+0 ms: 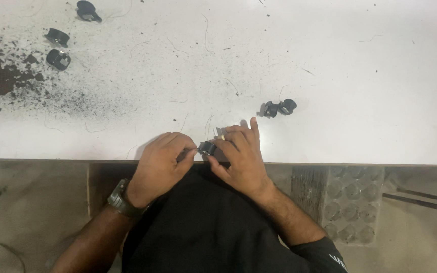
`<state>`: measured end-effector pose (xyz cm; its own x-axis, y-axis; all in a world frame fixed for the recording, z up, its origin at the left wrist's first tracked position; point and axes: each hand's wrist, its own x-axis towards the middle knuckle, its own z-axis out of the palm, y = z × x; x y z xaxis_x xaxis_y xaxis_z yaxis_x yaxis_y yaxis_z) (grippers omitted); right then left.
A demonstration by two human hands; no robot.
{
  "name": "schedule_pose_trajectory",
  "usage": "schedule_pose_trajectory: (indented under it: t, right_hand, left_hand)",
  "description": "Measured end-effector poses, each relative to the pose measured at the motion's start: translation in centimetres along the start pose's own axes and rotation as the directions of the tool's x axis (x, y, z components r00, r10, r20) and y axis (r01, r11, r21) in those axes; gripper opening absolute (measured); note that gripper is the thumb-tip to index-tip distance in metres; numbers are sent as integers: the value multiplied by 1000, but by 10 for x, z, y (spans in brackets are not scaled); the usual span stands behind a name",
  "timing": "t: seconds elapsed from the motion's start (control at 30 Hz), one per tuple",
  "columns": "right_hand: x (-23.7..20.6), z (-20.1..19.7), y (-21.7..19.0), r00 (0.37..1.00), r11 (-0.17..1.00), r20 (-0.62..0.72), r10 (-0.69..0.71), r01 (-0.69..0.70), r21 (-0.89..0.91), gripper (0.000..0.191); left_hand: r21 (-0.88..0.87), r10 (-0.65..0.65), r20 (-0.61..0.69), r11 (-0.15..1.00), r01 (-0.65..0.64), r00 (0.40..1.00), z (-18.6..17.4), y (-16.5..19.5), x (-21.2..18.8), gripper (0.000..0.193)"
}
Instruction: The person sits at a white workbench and fits black hub inserts into toothed blade discs one at a time, pressing each insert into place by hand and using a small stick to seat it, then sets the finished blade aside and picks up the next disc.
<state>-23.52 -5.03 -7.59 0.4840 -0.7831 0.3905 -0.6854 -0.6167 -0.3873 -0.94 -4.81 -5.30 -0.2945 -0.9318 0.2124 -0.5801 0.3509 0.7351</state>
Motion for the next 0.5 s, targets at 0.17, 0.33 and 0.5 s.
schedule_pose_trajectory:
  t: [0.17,0.33,0.5]
  right_hand:
    - [-12,5,-5,970,995,-236,-64,81,61,30]
    - [-20,19,-14,973,958,-220,-68,125,257,33]
    - [-16,25,-15,970,973,-232,-72,119,198,35]
  left_hand:
    - [-18,-41,-47,999,40,998,12,-3,-5,11]
    - [-48,78,-169,995,-87,983,24,-4,-8,12]
    - [-68,101,-171,991,-114,980,25,-7,-6,13]
